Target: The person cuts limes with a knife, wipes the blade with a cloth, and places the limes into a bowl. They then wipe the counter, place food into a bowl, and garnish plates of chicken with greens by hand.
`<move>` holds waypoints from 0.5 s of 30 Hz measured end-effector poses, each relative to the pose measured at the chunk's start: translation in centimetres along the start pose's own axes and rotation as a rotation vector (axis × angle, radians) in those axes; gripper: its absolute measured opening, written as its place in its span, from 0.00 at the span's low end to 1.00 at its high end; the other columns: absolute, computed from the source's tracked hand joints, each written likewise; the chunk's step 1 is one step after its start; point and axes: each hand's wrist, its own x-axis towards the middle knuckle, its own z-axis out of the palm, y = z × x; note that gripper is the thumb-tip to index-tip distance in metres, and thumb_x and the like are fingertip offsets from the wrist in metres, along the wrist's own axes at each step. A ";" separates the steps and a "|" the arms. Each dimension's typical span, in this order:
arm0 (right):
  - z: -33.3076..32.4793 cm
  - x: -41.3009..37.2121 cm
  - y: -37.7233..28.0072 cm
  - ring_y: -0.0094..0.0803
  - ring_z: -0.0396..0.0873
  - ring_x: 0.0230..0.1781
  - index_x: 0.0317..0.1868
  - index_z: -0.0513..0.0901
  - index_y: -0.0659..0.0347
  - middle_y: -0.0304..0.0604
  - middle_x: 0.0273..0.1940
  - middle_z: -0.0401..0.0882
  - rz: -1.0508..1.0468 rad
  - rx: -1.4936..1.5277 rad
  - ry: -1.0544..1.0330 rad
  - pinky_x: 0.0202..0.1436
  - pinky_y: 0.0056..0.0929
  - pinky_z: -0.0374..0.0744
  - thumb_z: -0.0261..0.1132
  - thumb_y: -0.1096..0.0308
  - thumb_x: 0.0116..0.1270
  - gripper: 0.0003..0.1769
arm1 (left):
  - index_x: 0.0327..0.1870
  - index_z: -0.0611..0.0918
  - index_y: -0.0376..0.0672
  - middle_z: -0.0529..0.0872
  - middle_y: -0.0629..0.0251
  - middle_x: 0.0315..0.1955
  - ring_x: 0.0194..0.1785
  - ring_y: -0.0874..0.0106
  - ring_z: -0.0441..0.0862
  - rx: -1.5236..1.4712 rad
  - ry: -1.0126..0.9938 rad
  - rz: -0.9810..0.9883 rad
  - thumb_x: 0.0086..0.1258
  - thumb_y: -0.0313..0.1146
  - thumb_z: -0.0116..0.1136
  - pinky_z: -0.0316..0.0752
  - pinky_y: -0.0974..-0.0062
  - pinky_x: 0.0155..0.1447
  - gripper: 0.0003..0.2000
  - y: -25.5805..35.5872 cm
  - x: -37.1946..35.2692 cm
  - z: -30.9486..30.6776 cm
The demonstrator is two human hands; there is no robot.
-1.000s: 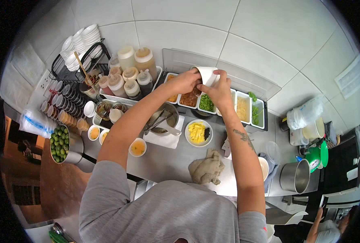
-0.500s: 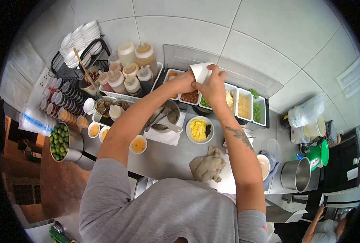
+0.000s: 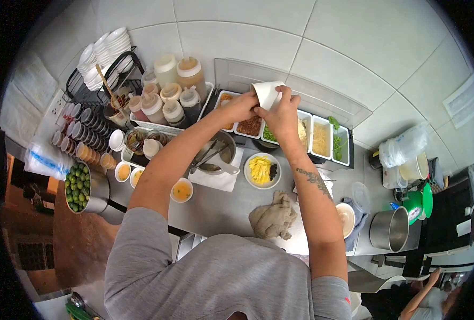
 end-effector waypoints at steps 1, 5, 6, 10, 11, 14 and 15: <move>-0.1 -0.1 0.0 0.58 0.72 0.48 0.58 0.62 0.58 0.60 0.51 0.61 0.006 0.004 0.014 0.53 0.44 0.76 0.78 0.66 0.42 0.44 | 0.47 0.81 0.43 0.76 0.53 0.53 0.55 0.53 0.75 -0.040 0.011 0.011 0.57 0.27 0.60 0.73 0.61 0.58 0.15 0.1 -0.1 -0.3; -0.3 -0.6 0.4 0.56 0.73 0.47 0.58 0.62 0.59 0.60 0.51 0.61 0.046 0.040 0.073 0.52 0.42 0.76 0.78 0.66 0.44 0.43 | 0.42 0.81 0.39 0.77 0.54 0.48 0.52 0.55 0.76 -0.132 0.032 0.054 0.58 0.19 0.55 0.74 0.64 0.55 0.11 0.0 -0.5 -1.1; -0.2 -0.8 0.6 0.55 0.73 0.47 0.58 0.62 0.60 0.60 0.51 0.61 0.060 0.053 0.089 0.52 0.41 0.76 0.78 0.66 0.44 0.43 | 0.41 0.80 0.38 0.77 0.55 0.46 0.51 0.55 0.77 -0.137 0.033 0.066 0.58 0.18 0.54 0.74 0.64 0.54 0.10 -0.3 -0.5 -1.1; -0.1 -1.4 1.1 0.53 0.72 0.45 0.58 0.62 0.60 0.60 0.51 0.61 0.062 0.057 0.146 0.51 0.40 0.75 0.78 0.65 0.45 0.43 | 0.41 0.82 0.41 0.77 0.56 0.46 0.50 0.54 0.77 -0.185 -0.021 0.009 0.58 0.21 0.57 0.74 0.62 0.53 0.10 -1.3 -0.4 -1.4; -0.2 -1.6 1.1 0.52 0.72 0.45 0.58 0.62 0.60 0.60 0.51 0.61 0.062 0.060 0.152 0.51 0.40 0.75 0.78 0.65 0.45 0.43 | 0.40 0.81 0.40 0.77 0.56 0.45 0.49 0.55 0.77 -0.174 -0.007 0.019 0.57 0.20 0.56 0.74 0.63 0.52 0.10 -1.2 -0.3 -1.4; -0.1 -1.6 1.4 0.50 0.71 0.43 0.58 0.62 0.60 0.59 0.50 0.62 0.050 0.061 0.168 0.49 0.39 0.75 0.78 0.65 0.44 0.43 | 0.41 0.80 0.40 0.77 0.56 0.44 0.48 0.55 0.77 -0.138 0.091 0.045 0.57 0.20 0.56 0.74 0.62 0.51 0.11 0.6 0.0 -1.3; 0.0 -1.6 1.6 0.49 0.71 0.43 0.58 0.62 0.60 0.59 0.50 0.62 0.044 0.061 0.173 0.48 0.38 0.75 0.78 0.65 0.44 0.43 | 0.41 0.81 0.41 0.77 0.56 0.44 0.49 0.55 0.77 -0.125 0.133 0.052 0.56 0.21 0.57 0.74 0.62 0.51 0.11 1.3 -0.1 -1.0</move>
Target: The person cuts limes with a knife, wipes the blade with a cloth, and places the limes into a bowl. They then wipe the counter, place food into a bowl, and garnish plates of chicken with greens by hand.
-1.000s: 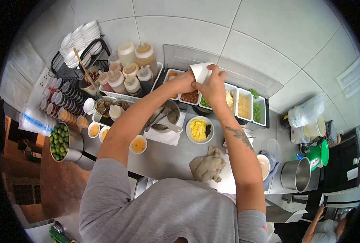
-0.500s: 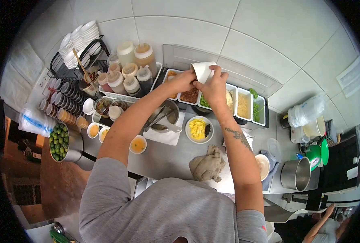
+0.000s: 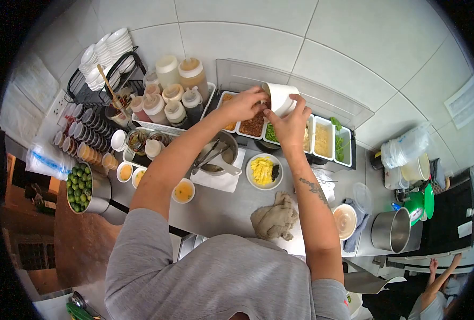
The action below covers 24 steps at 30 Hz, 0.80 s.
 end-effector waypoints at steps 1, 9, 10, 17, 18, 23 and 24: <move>0.1 0.0 0.2 0.48 0.71 0.43 0.58 0.63 0.60 0.58 0.50 0.62 -0.032 -0.014 0.013 0.48 0.38 0.75 0.79 0.64 0.44 0.43 | 0.41 0.81 0.41 0.77 0.56 0.44 0.49 0.55 0.77 0.068 -0.016 0.011 0.57 0.22 0.57 0.74 0.61 0.52 0.11 0.4 -0.2 0.3; -0.3 0.1 0.5 0.47 0.71 0.43 0.58 0.63 0.60 0.57 0.50 0.62 0.015 0.005 0.029 0.47 0.35 0.75 0.78 0.63 0.45 0.42 | 0.42 0.80 0.41 0.76 0.55 0.43 0.49 0.54 0.76 0.120 -0.083 0.031 0.58 0.23 0.56 0.72 0.60 0.52 0.11 -0.9 -0.6 0.8; -0.4 0.0 0.4 0.46 0.71 0.42 0.58 0.63 0.59 0.57 0.50 0.62 0.022 0.007 0.033 0.47 0.34 0.75 0.78 0.62 0.45 0.42 | 0.42 0.80 0.41 0.76 0.55 0.42 0.48 0.54 0.76 0.105 -0.087 0.009 0.58 0.23 0.56 0.72 0.60 0.52 0.10 -1.1 -0.7 0.5; -0.2 -0.4 1.9 0.37 0.71 0.36 0.58 0.63 0.62 0.56 0.49 0.63 -0.006 0.018 0.111 0.45 0.33 0.74 0.78 0.61 0.46 0.43 | 0.39 0.79 0.40 0.77 0.55 0.39 0.45 0.54 0.77 0.143 -0.144 -0.180 0.59 0.23 0.56 0.73 0.60 0.49 0.08 -1.7 -0.7 -0.4; -0.2 -0.5 1.8 0.36 0.71 0.35 0.58 0.63 0.63 0.56 0.49 0.64 -0.028 0.019 0.133 0.45 0.33 0.74 0.78 0.61 0.46 0.43 | 0.39 0.78 0.39 0.77 0.55 0.40 0.45 0.54 0.77 0.152 -0.179 -0.223 0.59 0.23 0.56 0.73 0.61 0.49 0.07 -1.2 -0.9 -0.5; -1.0 -0.7 2.2 0.32 0.73 0.33 0.57 0.63 0.66 0.54 0.47 0.66 0.111 0.211 0.081 0.40 0.30 0.75 0.77 0.64 0.48 0.40 | 0.39 0.76 0.39 0.76 0.55 0.39 0.44 0.54 0.78 0.160 -0.175 -0.226 0.60 0.23 0.56 0.73 0.61 0.49 0.08 0.7 -1.5 -0.8; -0.9 -0.8 2.8 0.30 0.73 0.32 0.57 0.63 0.67 0.54 0.47 0.67 0.119 0.272 0.082 0.38 0.28 0.75 0.76 0.65 0.49 0.40 | 0.40 0.76 0.39 0.76 0.55 0.39 0.44 0.54 0.78 0.152 -0.166 -0.232 0.60 0.23 0.55 0.73 0.60 0.49 0.08 1.0 -1.7 -0.9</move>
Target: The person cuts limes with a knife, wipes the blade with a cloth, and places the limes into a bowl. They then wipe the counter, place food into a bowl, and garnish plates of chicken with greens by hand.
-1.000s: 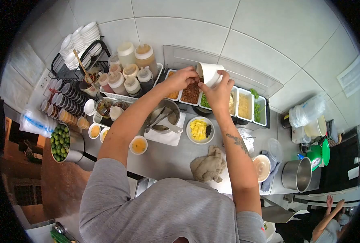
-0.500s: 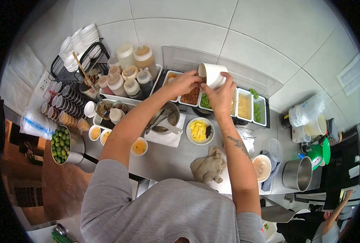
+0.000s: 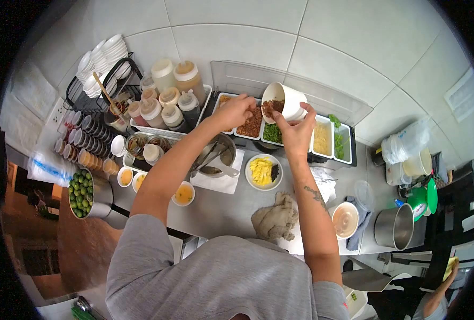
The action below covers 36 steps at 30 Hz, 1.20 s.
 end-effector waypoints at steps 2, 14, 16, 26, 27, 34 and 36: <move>-0.1 -0.3 0.9 0.27 0.73 0.30 0.57 0.62 0.67 0.51 0.45 0.68 0.028 0.183 -0.014 0.34 0.25 0.75 0.76 0.67 0.49 0.39 | 0.39 0.76 0.39 0.76 0.55 0.39 0.45 0.54 0.77 0.040 -0.027 0.029 0.60 0.23 0.55 0.73 0.60 0.49 0.07 -0.3 -0.5 0.6; 1.0 -0.7 -0.5 0.25 0.72 0.26 0.57 0.65 0.63 0.47 0.44 0.65 -0.128 -0.041 -0.085 0.33 0.25 0.75 0.77 0.67 0.47 0.39 | 0.47 0.82 0.45 0.77 0.56 0.50 0.51 0.54 0.75 0.274 0.000 0.262 0.54 0.34 0.60 0.74 0.60 0.54 0.17 2.1 2.8 2.5; 1.0 -0.7 -1.0 0.26 0.71 0.26 0.58 0.64 0.62 0.49 0.46 0.63 -0.122 -0.090 -0.102 0.35 0.25 0.76 0.77 0.66 0.46 0.40 | 0.47 0.82 0.45 0.78 0.56 0.49 0.51 0.54 0.75 0.273 -0.026 0.280 0.54 0.33 0.60 0.74 0.60 0.55 0.17 1.8 2.8 2.5; 1.4 -2.0 -2.6 0.28 0.72 0.28 0.61 0.62 0.61 0.52 0.50 0.59 -0.173 -0.192 -0.105 0.38 0.26 0.78 0.76 0.68 0.48 0.42 | 0.45 0.81 0.43 0.78 0.59 0.48 0.54 0.56 0.74 0.040 0.070 0.240 0.55 0.31 0.63 0.73 0.61 0.55 0.15 -0.4 -0.2 2.1; 1.5 -2.0 -2.6 0.28 0.72 0.28 0.61 0.62 0.61 0.52 0.50 0.59 -0.170 -0.186 -0.094 0.38 0.26 0.78 0.76 0.68 0.48 0.42 | 0.45 0.81 0.43 0.78 0.59 0.47 0.54 0.57 0.74 0.019 0.076 0.248 0.55 0.31 0.63 0.73 0.61 0.55 0.14 -0.3 -0.4 1.8; 1.0 -1.7 -1.9 0.28 0.72 0.25 0.59 0.63 0.63 0.51 0.48 0.62 -0.142 -0.141 -0.016 0.38 0.27 0.77 0.76 0.68 0.48 0.40 | 0.42 0.79 0.42 0.76 0.58 0.40 0.49 0.57 0.76 -0.058 0.020 0.190 0.57 0.27 0.62 0.72 0.63 0.51 0.12 -0.1 -1.9 0.7; 0.7 -1.5 -1.4 0.27 0.72 0.26 0.59 0.62 0.63 0.50 0.48 0.62 -0.094 -0.056 -0.016 0.38 0.26 0.77 0.76 0.69 0.49 0.40 | 0.39 0.79 0.41 0.75 0.59 0.39 0.47 0.57 0.76 -0.115 0.022 0.180 0.57 0.26 0.61 0.73 0.63 0.49 0.09 -0.3 -2.0 0.5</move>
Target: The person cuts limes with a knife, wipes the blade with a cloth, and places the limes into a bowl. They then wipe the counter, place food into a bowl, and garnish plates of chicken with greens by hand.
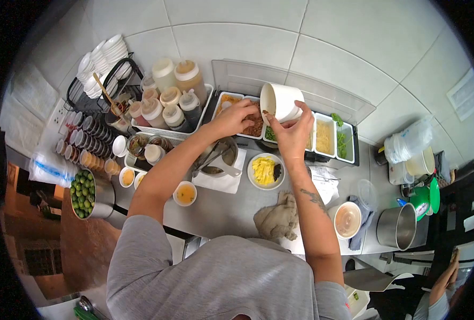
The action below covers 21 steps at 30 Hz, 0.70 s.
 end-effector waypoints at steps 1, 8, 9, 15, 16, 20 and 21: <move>-0.2 0.0 0.2 0.26 0.73 0.26 0.59 0.62 0.63 0.50 0.48 0.63 0.035 0.063 -0.004 0.38 0.25 0.76 0.75 0.70 0.49 0.39 | 0.38 0.78 0.40 0.75 0.58 0.39 0.46 0.57 0.76 -0.019 0.015 -0.019 0.57 0.24 0.59 0.73 0.63 0.48 0.08 -0.1 0.1 0.0; -1.1 -0.7 1.5 0.24 0.74 0.32 0.61 0.58 0.62 0.51 0.51 0.65 0.189 0.477 -0.025 0.36 0.21 0.75 0.71 0.77 0.52 0.39 | 0.37 0.76 0.39 0.75 0.57 0.35 0.41 0.57 0.77 -0.003 0.174 -0.033 0.60 0.22 0.55 0.73 0.63 0.44 0.05 0.2 1.2 -0.8; -1.2 -0.7 1.5 0.24 0.74 0.33 0.61 0.58 0.62 0.51 0.51 0.65 0.188 0.474 -0.025 0.36 0.21 0.75 0.71 0.77 0.51 0.39 | 0.38 0.76 0.39 0.76 0.58 0.35 0.40 0.57 0.78 0.018 0.199 -0.010 0.61 0.23 0.56 0.73 0.64 0.44 0.06 0.6 1.5 -1.0; -0.6 -0.8 0.7 0.24 0.74 0.33 0.61 0.59 0.61 0.50 0.52 0.63 0.170 0.445 -0.066 0.36 0.20 0.75 0.71 0.79 0.50 0.40 | 0.42 0.78 0.39 0.78 0.55 0.37 0.46 0.55 0.77 0.329 0.164 0.168 0.61 0.26 0.57 0.74 0.61 0.47 0.09 2.9 3.8 0.8; -0.4 -0.8 0.5 0.24 0.74 0.33 0.61 0.59 0.61 0.50 0.52 0.63 0.164 0.431 -0.075 0.35 0.20 0.75 0.71 0.79 0.50 0.39 | 0.45 0.79 0.39 0.79 0.55 0.41 0.49 0.54 0.76 0.358 0.118 0.140 0.57 0.28 0.60 0.74 0.61 0.51 0.14 2.4 4.5 1.5; 0.0 0.2 0.7 0.23 0.74 0.28 0.60 0.60 0.61 0.49 0.51 0.62 0.104 0.405 -0.086 0.33 0.20 0.75 0.74 0.76 0.49 0.40 | 0.45 0.80 0.39 0.80 0.55 0.45 0.48 0.55 0.76 0.352 0.025 0.150 0.49 0.29 0.63 0.74 0.61 0.53 0.19 2.1 5.6 2.5; 0.0 0.4 0.7 0.22 0.74 0.27 0.59 0.60 0.62 0.49 0.50 0.63 0.092 0.394 -0.091 0.33 0.20 0.75 0.74 0.76 0.49 0.40 | 0.43 0.81 0.39 0.80 0.56 0.45 0.48 0.55 0.77 0.345 0.002 0.174 0.49 0.29 0.63 0.75 0.61 0.53 0.17 1.8 5.8 2.5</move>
